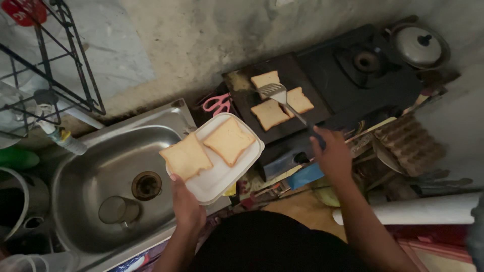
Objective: The person toasts slices of bread on a flat griddle set on a gas stove, using a spatula to flip the slices and move the browned ones onto a plate. They take fresh slices from a bread package and repeat the process until a plate of toasted bread accumulates.
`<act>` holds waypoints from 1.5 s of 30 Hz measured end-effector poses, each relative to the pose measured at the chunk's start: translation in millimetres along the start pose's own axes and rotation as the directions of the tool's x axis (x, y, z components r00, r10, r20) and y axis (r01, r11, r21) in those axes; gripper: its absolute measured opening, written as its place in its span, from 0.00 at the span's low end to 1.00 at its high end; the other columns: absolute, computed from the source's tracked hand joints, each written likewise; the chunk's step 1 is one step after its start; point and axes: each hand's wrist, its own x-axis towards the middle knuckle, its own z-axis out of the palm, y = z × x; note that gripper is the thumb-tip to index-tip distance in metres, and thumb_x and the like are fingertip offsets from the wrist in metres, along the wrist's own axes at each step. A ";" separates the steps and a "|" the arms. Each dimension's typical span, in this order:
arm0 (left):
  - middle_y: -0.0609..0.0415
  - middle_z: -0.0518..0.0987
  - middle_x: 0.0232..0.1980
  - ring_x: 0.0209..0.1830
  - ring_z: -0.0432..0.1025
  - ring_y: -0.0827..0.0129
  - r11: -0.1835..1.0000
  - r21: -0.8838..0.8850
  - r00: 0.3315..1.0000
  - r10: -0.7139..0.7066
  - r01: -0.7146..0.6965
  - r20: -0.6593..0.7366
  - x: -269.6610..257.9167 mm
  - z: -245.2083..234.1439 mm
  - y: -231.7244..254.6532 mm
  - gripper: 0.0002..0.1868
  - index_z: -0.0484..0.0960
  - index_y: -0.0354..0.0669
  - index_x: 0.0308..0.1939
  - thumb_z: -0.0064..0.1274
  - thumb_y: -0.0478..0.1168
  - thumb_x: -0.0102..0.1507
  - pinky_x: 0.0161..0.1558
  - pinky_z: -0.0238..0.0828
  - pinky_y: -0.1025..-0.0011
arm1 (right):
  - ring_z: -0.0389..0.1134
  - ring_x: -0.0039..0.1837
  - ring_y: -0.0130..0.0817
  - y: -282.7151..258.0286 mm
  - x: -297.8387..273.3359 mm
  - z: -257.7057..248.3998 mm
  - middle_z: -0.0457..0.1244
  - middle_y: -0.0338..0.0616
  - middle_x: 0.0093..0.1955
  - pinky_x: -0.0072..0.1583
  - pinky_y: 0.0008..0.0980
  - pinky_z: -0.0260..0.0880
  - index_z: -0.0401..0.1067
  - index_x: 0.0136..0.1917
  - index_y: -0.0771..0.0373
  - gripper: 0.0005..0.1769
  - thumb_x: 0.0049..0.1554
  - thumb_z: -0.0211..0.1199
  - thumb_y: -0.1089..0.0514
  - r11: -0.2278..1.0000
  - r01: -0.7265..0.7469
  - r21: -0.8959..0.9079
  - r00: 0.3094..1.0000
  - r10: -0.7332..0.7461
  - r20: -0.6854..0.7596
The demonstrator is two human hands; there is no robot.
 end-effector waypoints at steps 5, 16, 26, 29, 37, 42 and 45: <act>0.45 0.69 0.71 0.68 0.68 0.56 1.000 -0.004 1.000 -0.017 0.017 0.002 3.7 2.2 -0.9 0.31 0.58 0.41 0.74 0.25 0.55 0.73 0.67 0.66 0.58 | 0.70 0.54 0.54 -2.7 -7.3 -4.8 0.67 0.54 0.53 0.52 0.46 0.71 0.76 0.61 0.55 0.18 0.59 0.68 0.53 0.995 -0.087 0.039 0.995 0.085 0.050; 0.47 0.70 0.69 0.66 0.69 0.58 0.996 -0.049 0.995 -0.073 0.076 0.072 -2.9 8.5 -20.7 0.30 0.59 0.42 0.73 0.27 0.55 0.73 0.67 0.65 0.58 | 0.70 0.54 0.54 9.0 -4.6 -9.7 0.68 0.55 0.52 0.53 0.45 0.70 0.77 0.60 0.58 0.17 0.58 0.70 0.54 0.994 -0.056 0.091 0.998 0.054 0.018; 0.45 0.72 0.67 0.63 0.72 0.58 0.989 0.034 0.989 -0.145 0.145 -0.028 -3.6 15.4 -28.0 0.28 0.60 0.44 0.73 0.32 0.52 0.72 0.62 0.71 0.58 | 0.70 0.57 0.53 14.2 -15.2 -9.9 0.69 0.55 0.54 0.58 0.44 0.69 0.78 0.60 0.61 0.17 0.59 0.69 0.55 0.987 -0.093 0.134 0.996 0.092 0.016; 0.48 0.72 0.66 0.61 0.73 0.58 0.982 0.000 0.980 -0.187 0.187 -0.065 0.2 14.7 -22.3 0.27 0.59 0.50 0.73 0.36 0.48 0.70 0.60 0.73 0.56 | 0.70 0.58 0.50 14.4 -12.7 -7.2 0.69 0.55 0.56 0.59 0.43 0.69 0.77 0.61 0.62 0.19 0.60 0.69 0.53 0.983 -0.081 0.164 0.996 0.087 -0.027; 0.46 0.74 0.66 0.61 0.74 0.56 0.993 -0.049 0.992 -0.103 0.107 0.075 27.6 -19.0 -3.3 0.26 0.63 0.47 0.71 0.41 0.44 0.69 0.62 0.72 0.54 | 0.69 0.45 0.31 -13.8 -2.8 9.2 0.68 0.44 0.42 0.48 0.33 0.70 0.75 0.58 0.65 0.27 0.58 0.69 0.41 0.750 -0.576 0.324 0.788 0.405 0.464; 0.50 0.75 0.69 0.63 0.74 0.60 0.963 -0.237 0.990 -0.107 0.126 0.092 31.0 -30.3 10.2 0.34 0.65 0.47 0.72 0.28 0.62 0.70 0.63 0.70 0.60 | 0.68 0.47 0.25 -65.8 -1.2 43.8 0.70 0.38 0.47 0.49 0.29 0.69 0.76 0.58 0.65 0.23 0.58 0.71 0.47 0.686 -0.402 0.607 0.874 0.090 0.477; 0.48 0.74 0.69 0.65 0.72 0.59 0.984 -0.108 0.988 -0.130 0.139 0.087 29.4 -32.7 12.9 0.33 0.64 0.41 0.73 0.29 0.59 0.72 0.65 0.68 0.59 | 0.69 0.42 0.28 -88.1 0.8 58.4 0.69 0.40 0.44 0.45 0.31 0.72 0.72 0.55 0.64 0.19 0.55 0.72 0.53 0.405 -0.629 0.663 0.758 0.130 0.640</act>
